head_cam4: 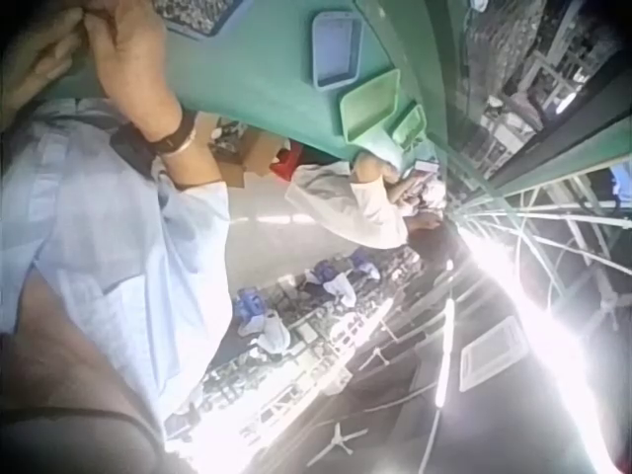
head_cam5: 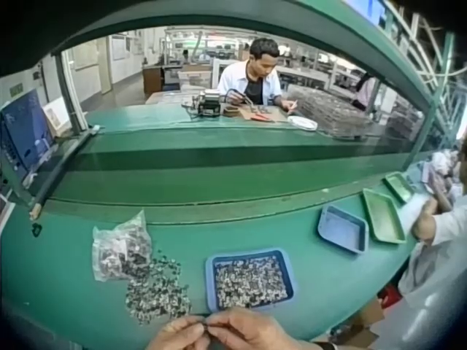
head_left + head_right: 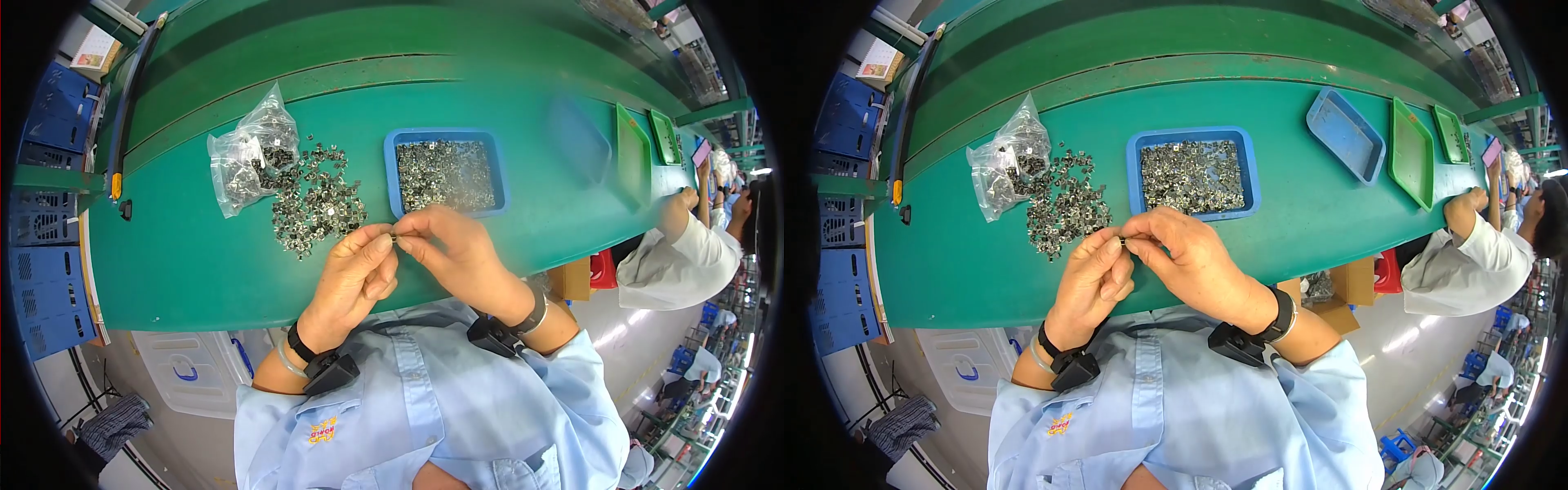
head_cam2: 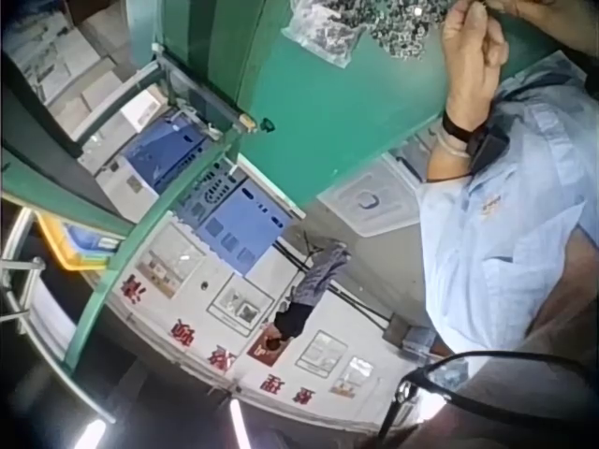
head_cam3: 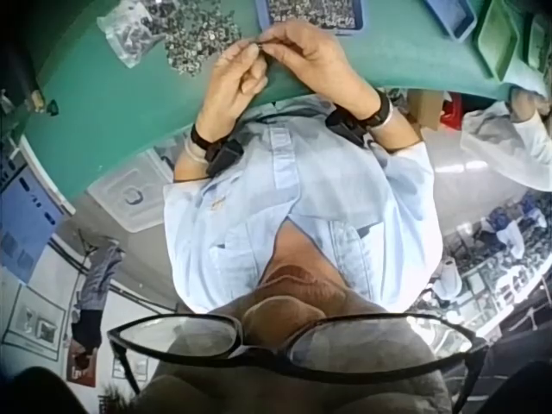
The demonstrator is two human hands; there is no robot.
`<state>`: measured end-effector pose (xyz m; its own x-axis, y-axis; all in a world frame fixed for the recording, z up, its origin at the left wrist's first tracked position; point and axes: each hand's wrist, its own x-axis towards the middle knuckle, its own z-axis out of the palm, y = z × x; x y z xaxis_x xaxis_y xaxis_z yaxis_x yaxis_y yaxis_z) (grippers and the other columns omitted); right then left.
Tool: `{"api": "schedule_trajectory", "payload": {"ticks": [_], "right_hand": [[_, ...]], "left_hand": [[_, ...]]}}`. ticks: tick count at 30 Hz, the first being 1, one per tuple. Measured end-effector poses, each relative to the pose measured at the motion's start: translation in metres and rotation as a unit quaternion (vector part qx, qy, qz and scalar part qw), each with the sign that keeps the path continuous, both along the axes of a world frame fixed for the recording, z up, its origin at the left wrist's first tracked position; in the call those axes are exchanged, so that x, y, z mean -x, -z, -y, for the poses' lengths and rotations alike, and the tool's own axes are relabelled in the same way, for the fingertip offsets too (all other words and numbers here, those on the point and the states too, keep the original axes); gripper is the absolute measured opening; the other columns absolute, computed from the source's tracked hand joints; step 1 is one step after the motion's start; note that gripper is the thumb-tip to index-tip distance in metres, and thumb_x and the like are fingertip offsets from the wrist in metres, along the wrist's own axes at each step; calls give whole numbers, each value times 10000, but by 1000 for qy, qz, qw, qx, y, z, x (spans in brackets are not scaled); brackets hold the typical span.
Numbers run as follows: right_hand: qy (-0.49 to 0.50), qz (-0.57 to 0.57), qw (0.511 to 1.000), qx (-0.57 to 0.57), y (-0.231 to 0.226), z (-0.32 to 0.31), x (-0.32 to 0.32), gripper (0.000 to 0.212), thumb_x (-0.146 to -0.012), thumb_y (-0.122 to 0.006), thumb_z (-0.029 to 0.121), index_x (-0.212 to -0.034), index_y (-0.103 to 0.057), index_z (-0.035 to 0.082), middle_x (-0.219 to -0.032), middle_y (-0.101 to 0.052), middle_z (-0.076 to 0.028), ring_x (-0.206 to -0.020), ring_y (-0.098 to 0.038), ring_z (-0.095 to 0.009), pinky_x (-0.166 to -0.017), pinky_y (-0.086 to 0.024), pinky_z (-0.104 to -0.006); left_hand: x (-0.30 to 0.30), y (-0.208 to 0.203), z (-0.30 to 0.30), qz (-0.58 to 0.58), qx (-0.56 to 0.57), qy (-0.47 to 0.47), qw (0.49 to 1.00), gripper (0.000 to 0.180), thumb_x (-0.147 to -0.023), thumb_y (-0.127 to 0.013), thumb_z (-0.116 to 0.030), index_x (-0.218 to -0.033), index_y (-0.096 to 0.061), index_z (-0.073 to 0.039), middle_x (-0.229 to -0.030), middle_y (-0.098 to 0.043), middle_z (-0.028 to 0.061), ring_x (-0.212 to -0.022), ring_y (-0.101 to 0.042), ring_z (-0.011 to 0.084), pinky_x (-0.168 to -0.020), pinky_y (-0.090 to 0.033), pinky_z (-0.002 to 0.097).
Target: The person picks up a small metal component from a pile on the table, inspects it, and places it into a blue tray, repeating this process for several components.
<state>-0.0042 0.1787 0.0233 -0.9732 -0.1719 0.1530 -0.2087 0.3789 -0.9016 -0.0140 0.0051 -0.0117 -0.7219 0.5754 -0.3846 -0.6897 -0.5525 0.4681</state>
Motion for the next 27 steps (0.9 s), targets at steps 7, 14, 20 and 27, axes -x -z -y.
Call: {"api": "schedule_trajectory", "payload": {"ticks": [7,14,20,27], "right_hand": [[-2,20,1000,-3,0,-1,-1,148,-838,-652,47,-977,-618,8,-902,-623,-91,-825,-633,-193,-726,-504,-300],[-9,15,1000,-18,-1,-1,-2,150,-859,-619,37,-1005,-614,4,-904,-623,-88,-828,-630,-181,-722,-499,-293],[0,37,999,19,-2,-2,-4,160,-886,-581,40,-1039,-601,-7,-920,-623,-82,-836,-625,-166,-722,-496,-286],[-9,100,994,53,-6,-1,-9,209,-912,-558,58,-1106,-589,-13,-995,-626,-85,-905,-612,-159,-765,-494,-287]], "left_hand": [[1,2,-1,-4,-12,8,1000,173,-951,-537,-152,-1085,-577,-50,-604,-491,8,-447,-331,56,-423,-251,211],[1,3,-1,1,-26,13,1000,173,-957,-527,-160,-1080,-576,-50,-600,-482,4,-447,-325,53,-422,-251,209],[3,1,-3,3,-23,2,1000,166,-962,-520,-177,-1056,-581,-54,-589,-462,-6,-449,-320,52,-422,-249,210],[5,2,-5,-38,-8,-61,997,167,-963,-523,-194,-1051,-584,-66,-585,-456,-13,-453,-324,52,-428,-251,213]]}}
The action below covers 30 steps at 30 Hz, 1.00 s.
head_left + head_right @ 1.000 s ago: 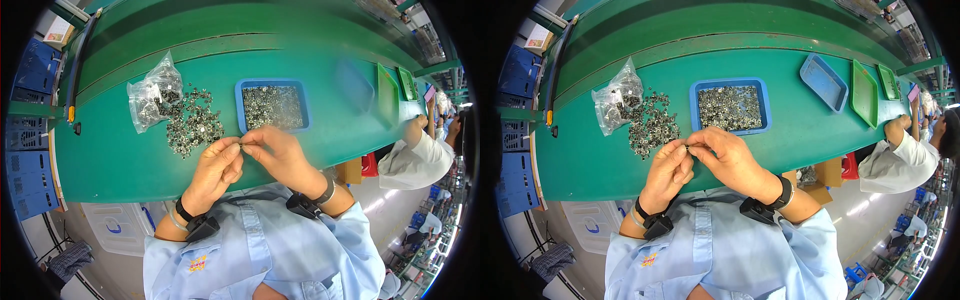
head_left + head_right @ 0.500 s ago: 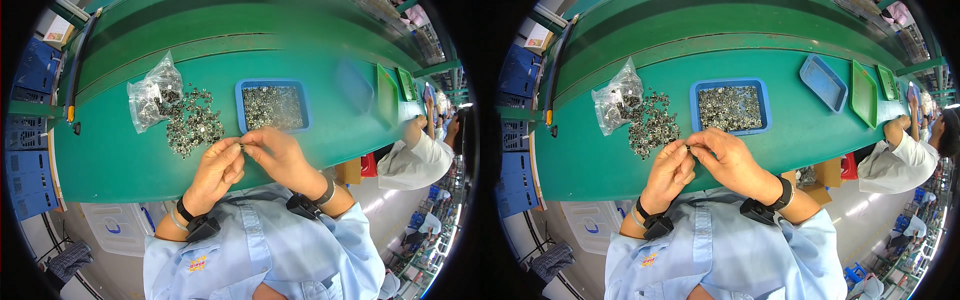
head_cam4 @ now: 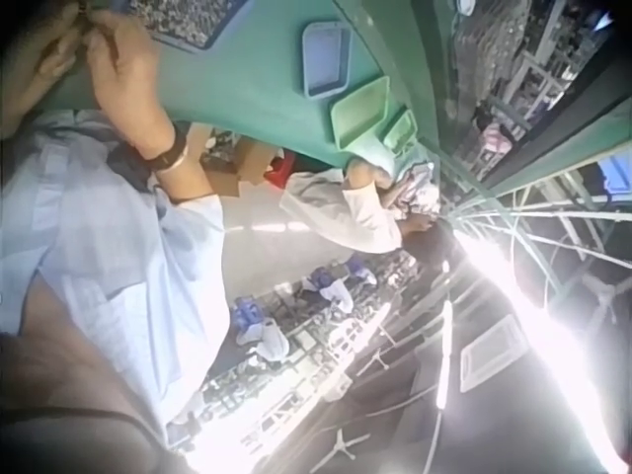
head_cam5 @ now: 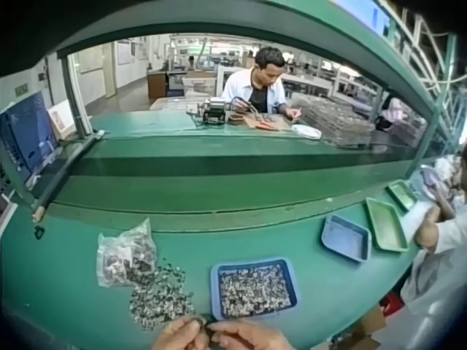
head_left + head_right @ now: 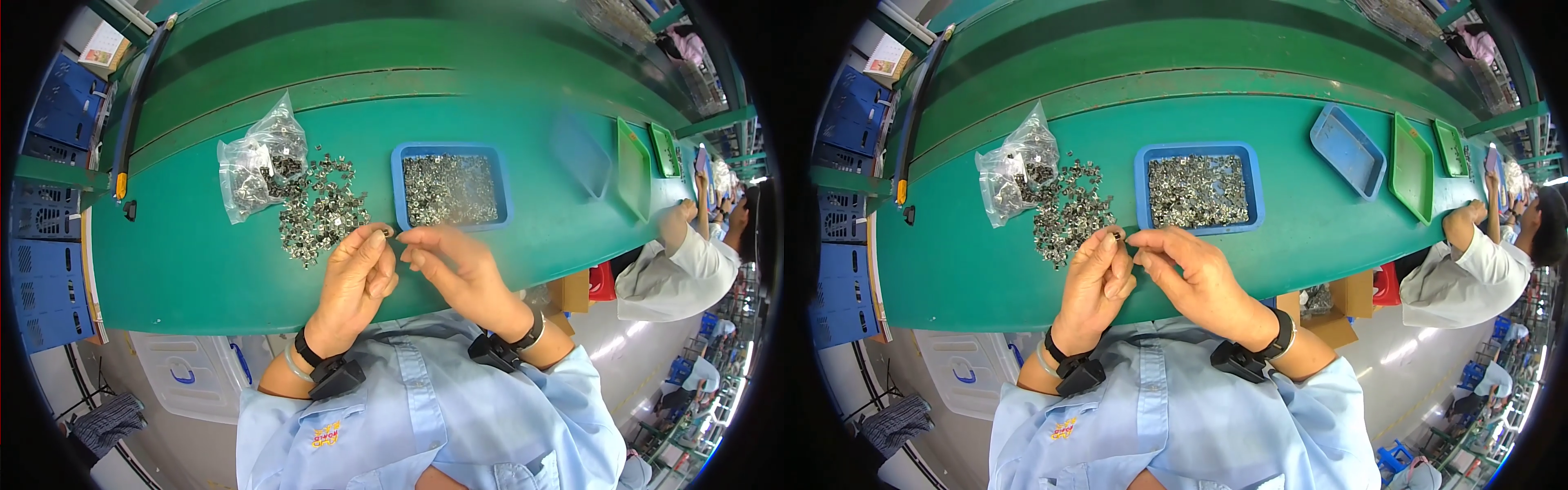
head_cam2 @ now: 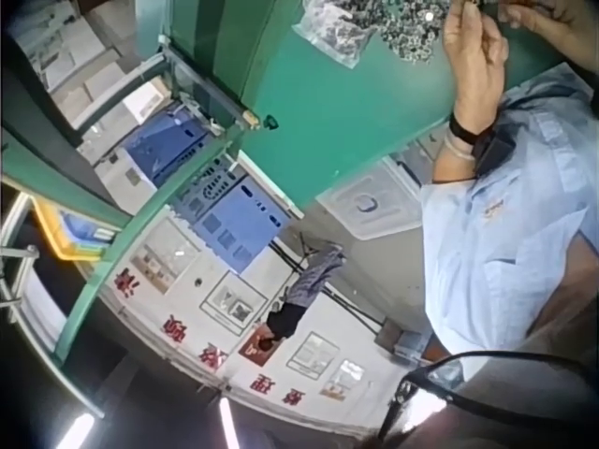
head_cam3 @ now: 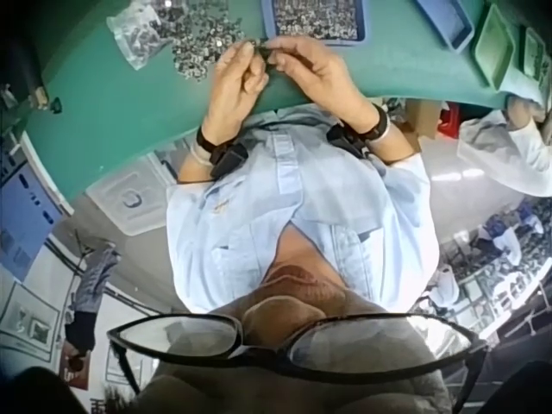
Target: The person picks up a small metal component from a pile on the table, inspects it, and places it into a blue tray, repeating this process for several components.
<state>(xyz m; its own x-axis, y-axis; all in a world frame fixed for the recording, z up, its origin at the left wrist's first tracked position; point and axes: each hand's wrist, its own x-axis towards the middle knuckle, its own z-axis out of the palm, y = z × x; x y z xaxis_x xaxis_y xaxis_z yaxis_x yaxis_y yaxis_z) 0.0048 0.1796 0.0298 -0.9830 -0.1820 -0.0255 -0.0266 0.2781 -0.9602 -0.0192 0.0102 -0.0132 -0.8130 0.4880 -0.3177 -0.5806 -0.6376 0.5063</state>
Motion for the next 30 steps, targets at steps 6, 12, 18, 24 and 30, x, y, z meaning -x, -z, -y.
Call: {"api": "schedule_trajectory", "payload": {"ticks": [6,12,18,24,30], "right_hand": [[-8,5,999,50,4,4,-2,285,-921,-560,79,-1192,-562,-9,-1086,-617,-101,-988,-590,-166,-844,-476,-294],[-16,1,998,62,4,7,-3,322,-925,-568,103,-1228,-544,-6,-1101,-609,-93,-997,-587,-166,-856,-474,-292],[-27,40,993,104,3,9,-3,373,-936,-560,133,-1284,-506,8,-1059,-601,-68,-934,-587,-134,-838,-477,-276],[-34,43,991,119,7,8,-4,396,-942,-552,143,-1312,-485,19,-1025,-598,-47,-882,-578,-114,-816,-478,-269],[-52,65,983,162,9,8,-6,401,-944,-550,136,-1322,-476,23,-989,-596,-28,-874,-567,-106,-811,-470,-266]], "left_hand": [[-1,-4,-1,-16,18,-32,999,167,-960,-530,-189,-1065,-583,-71,-583,-460,-13,-459,-336,50,-431,-253,215],[-1,-6,0,-46,42,-53,997,161,-961,-527,-174,-1067,-584,-67,-591,-474,-10,-466,-356,48,-432,-266,213],[-2,-4,0,-63,47,-68,995,157,-959,-528,-164,-1064,-584,-62,-602,-489,-5,-470,-369,50,-432,-281,211],[-3,-6,0,-80,74,-88,990,150,-955,-538,-157,-1055,-586,-56,-620,-509,3,-477,-381,51,-434,-293,205],[-5,-5,-1,-96,88,-99,987,153,-954,-539,-159,-1055,-584,-52,-625,-513,4,-482,-383,49,-434,-293,201]]}}
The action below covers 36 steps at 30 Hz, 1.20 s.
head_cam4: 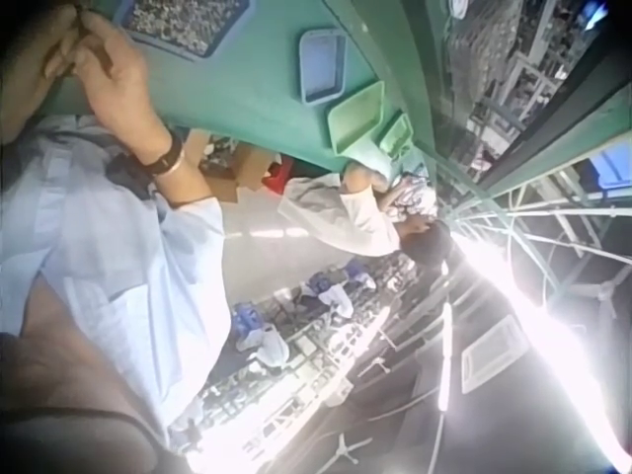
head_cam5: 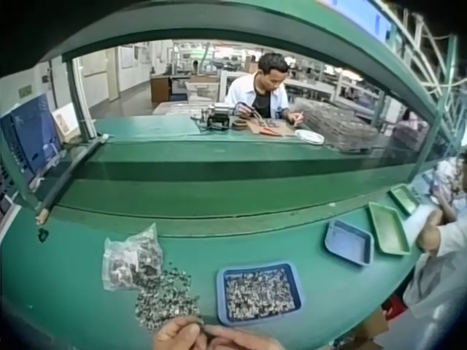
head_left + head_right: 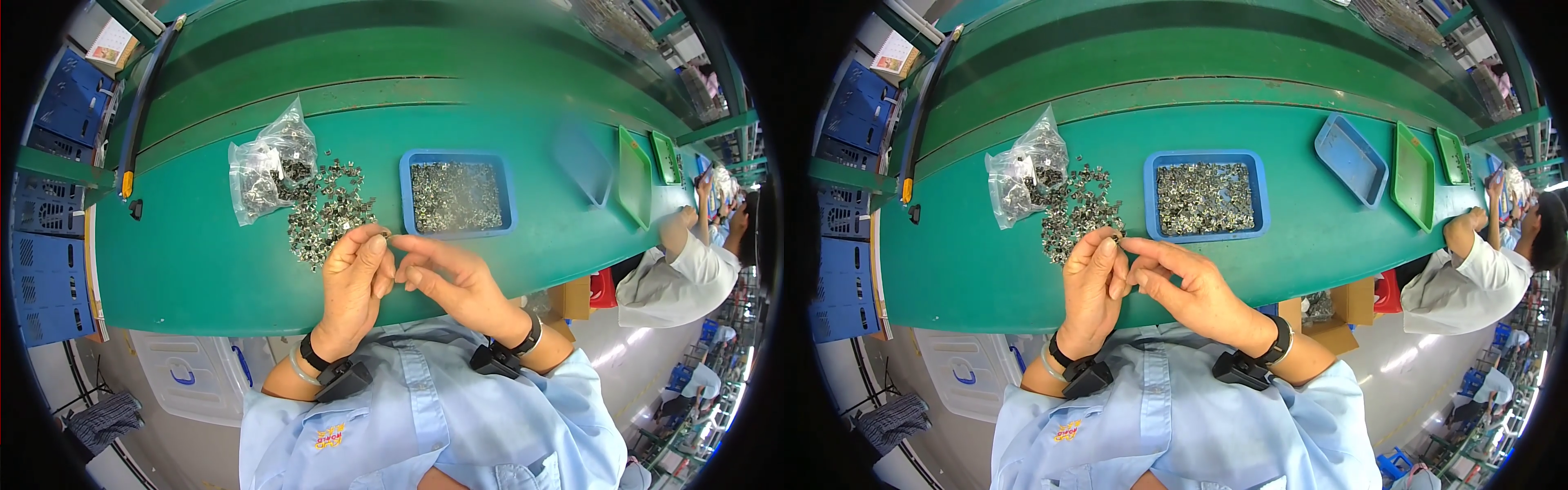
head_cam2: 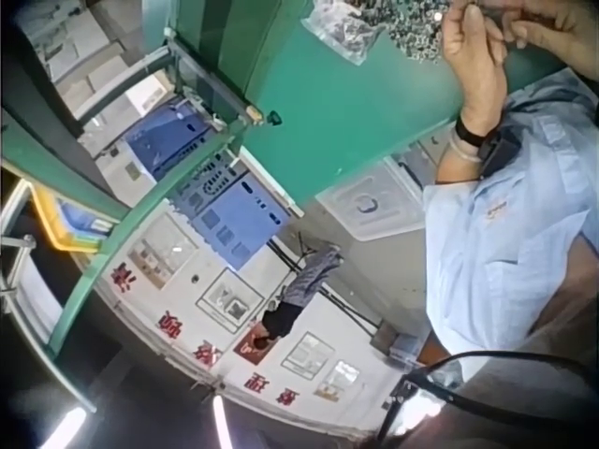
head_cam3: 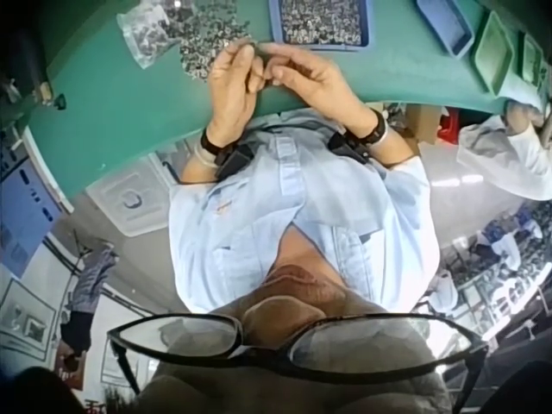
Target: The person picks up a small metal component from a pile on the table, inspects it, and places it into a blue tray, repeating this process for several components.
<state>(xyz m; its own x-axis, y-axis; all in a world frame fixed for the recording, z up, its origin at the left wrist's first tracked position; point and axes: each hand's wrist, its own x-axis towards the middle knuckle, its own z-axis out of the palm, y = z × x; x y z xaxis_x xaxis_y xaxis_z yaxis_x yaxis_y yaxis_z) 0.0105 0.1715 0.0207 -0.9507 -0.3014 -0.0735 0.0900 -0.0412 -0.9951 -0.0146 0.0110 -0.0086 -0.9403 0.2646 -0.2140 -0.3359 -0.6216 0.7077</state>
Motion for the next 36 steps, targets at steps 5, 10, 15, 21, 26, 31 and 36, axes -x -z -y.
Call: {"api": "schedule_trajectory", "payload": {"ticks": [5,10,15,21,26,31,36], "right_hand": [[-2,10,1000,12,0,-1,0,405,-947,-545,135,-1327,-466,19,-981,-592,-28,-861,-562,-105,-809,-465,-265],[-1,24,999,27,-3,0,-1,410,-949,-542,136,-1332,-459,17,-984,-589,-30,-866,-561,-109,-806,-464,-264],[7,58,996,70,-10,-5,-5,359,-941,-552,117,-1281,-500,14,-1018,-597,-39,-896,-566,-116,-816,-462,-266],[90,-79,991,-58,-10,-9,2,285,-880,-620,61,-1160,-577,33,-1053,-600,-62,-966,-567,-162,-845,-459,-301],[89,-268,940,-192,-5,-10,16,283,-822,-662,31,-1098,-607,56,-1050,-589,-75,-1001,-559,-216,-854,-454,-335],[86,-274,937,-198,4,-9,15,262,-773,-692,28,-1021,-620,73,-1015,-587,-78,-984,-557,-253,-836,-453,-357],[119,-279,933,-196,6,-9,13,241,-748,-713,53,-964,-609,89,-972,-591,-71,-918,-569,-261,-797,-461,-360]], "left_hand": [[0,-2,0,15,2,8,1000,147,-957,-532,-155,-1053,-576,-53,-623,-504,1,-484,-378,49,-436,-289,203],[0,-3,1,30,-13,18,999,141,-962,-522,-155,-1051,-566,-55,-620,-490,-4,-481,-365,48,-438,-282,207],[4,1,2,54,-24,17,998,153,-969,-507,-171,-1054,-562,-55,-614,-472,-6,-468,-340,48,-430,-265,211],[4,0,7,111,-157,122,974,179,-973,-500,-201,-1050,-564,-53,-607,-465,-3,-445,-316,54,-413,-244,214],[2,-2,6,124,-198,191,953,221,-972,-502,-219,-1085,-577,-45,-577,-452,-4,-418,-300,58,-403,-233,216],[0,-4,2,145,-177,200,953,250,-973,-500,-214,-1121,-580,-29,-558,-451,-6,-406,-309,57,-401,-237,214],[-3,-4,1,106,-122,185,969,239,-973,-502,-205,-1102,-580,-20,-593,-505,6,-423,-346,56,-404,-260,208]]}}
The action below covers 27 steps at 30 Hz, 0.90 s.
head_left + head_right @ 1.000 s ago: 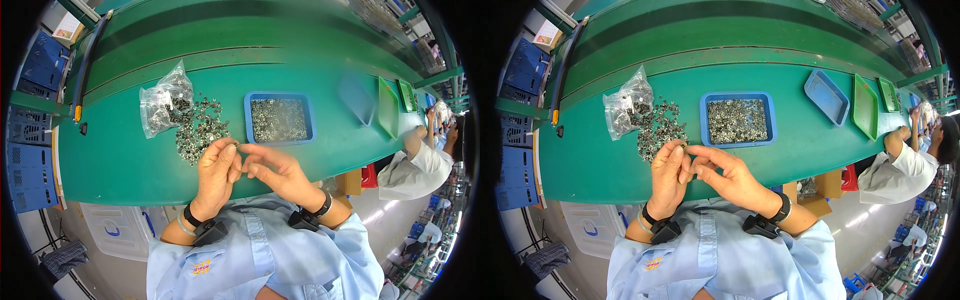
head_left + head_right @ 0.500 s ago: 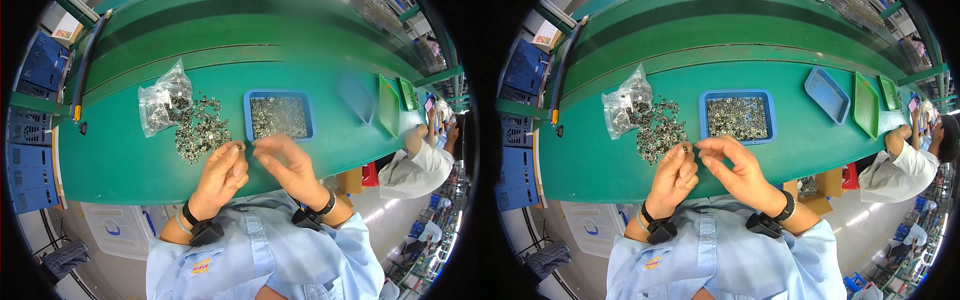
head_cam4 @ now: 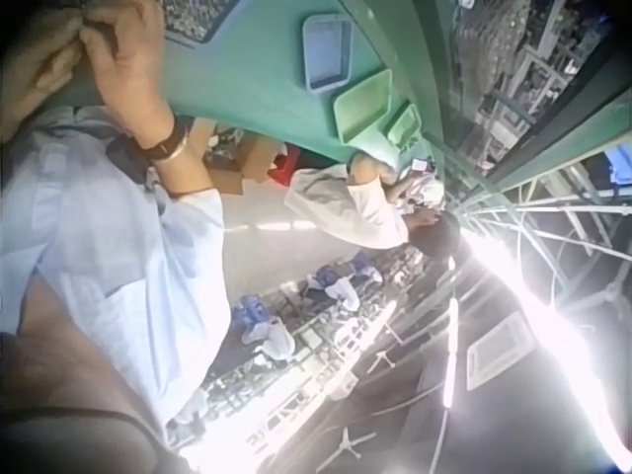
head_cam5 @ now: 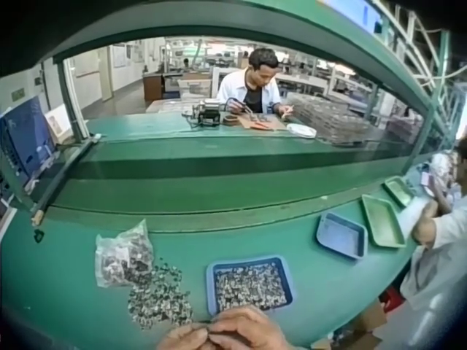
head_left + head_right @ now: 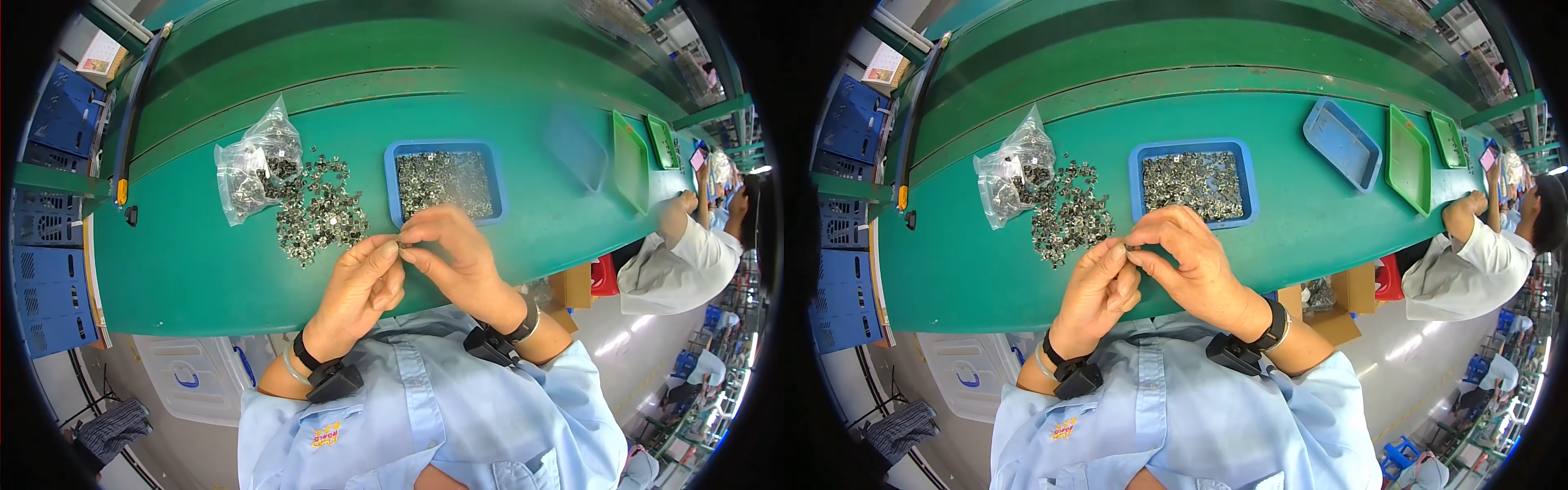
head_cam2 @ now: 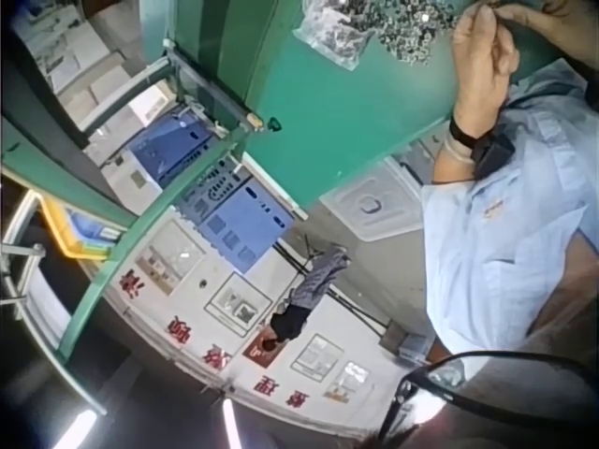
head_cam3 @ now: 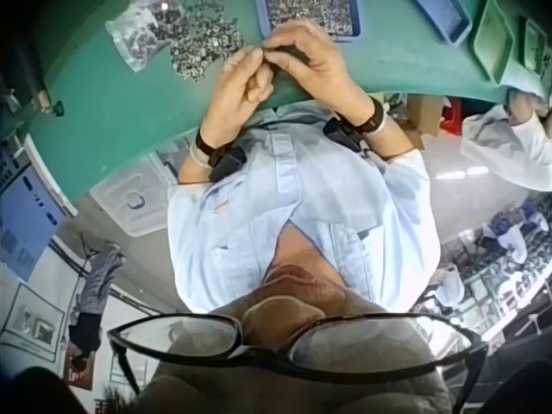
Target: The person picks up a small metal component from a pile on the table, inspects it, and places it into a blue tray, repeating this process for several components.
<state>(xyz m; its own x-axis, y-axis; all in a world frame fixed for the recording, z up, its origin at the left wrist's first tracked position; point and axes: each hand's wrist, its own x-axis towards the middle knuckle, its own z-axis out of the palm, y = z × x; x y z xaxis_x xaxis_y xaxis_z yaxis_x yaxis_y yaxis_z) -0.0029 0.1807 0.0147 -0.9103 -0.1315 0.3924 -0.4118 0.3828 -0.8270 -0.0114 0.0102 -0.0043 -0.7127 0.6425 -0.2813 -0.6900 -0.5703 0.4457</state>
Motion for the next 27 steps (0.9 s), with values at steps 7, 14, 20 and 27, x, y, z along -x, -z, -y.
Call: {"api": "schedule_trajectory", "payload": {"ticks": [7,14,20,27], "right_hand": [[31,-30,996,-75,-2,-1,0,240,-731,-724,81,-934,-596,98,-964,-588,-65,-893,-566,-267,-774,-448,-372],[32,-37,995,-92,0,-1,-1,254,-716,-730,91,-929,-591,103,-955,-585,-60,-881,-560,-265,-768,-434,-375],[17,-36,995,-87,0,-3,-2,275,-704,-735,41,-934,-595,92,-964,-599,-65,-900,-567,-264,-764,-449,-364],[19,-66,988,-136,-4,-4,-4,277,-695,-741,51,-933,-605,94,-963,-602,-55,-900,-565,-261,-755,-447,-366]], "left_hand": [[-1,-16,-2,-88,198,-45,975,203,-985,-476,-210,-1032,-570,-37,-618,-533,42,-440,-371,55,-400,-270,196],[0,-14,0,-105,196,-35,974,192,-979,-489,-183,-1054,-562,-23,-644,-561,57,-453,-391,58,-406,-291,186],[1,-13,2,-85,169,-21,982,189,-972,-502,-172,-1064,-561,-17,-654,-573,63,-455,-397,57,-400,-291,187],[5,-18,3,-111,185,18,976,214,-958,-536,-194,-1043,-580,-2,-662,-589,50,-461,-431,45,-396,-296,168]]}}
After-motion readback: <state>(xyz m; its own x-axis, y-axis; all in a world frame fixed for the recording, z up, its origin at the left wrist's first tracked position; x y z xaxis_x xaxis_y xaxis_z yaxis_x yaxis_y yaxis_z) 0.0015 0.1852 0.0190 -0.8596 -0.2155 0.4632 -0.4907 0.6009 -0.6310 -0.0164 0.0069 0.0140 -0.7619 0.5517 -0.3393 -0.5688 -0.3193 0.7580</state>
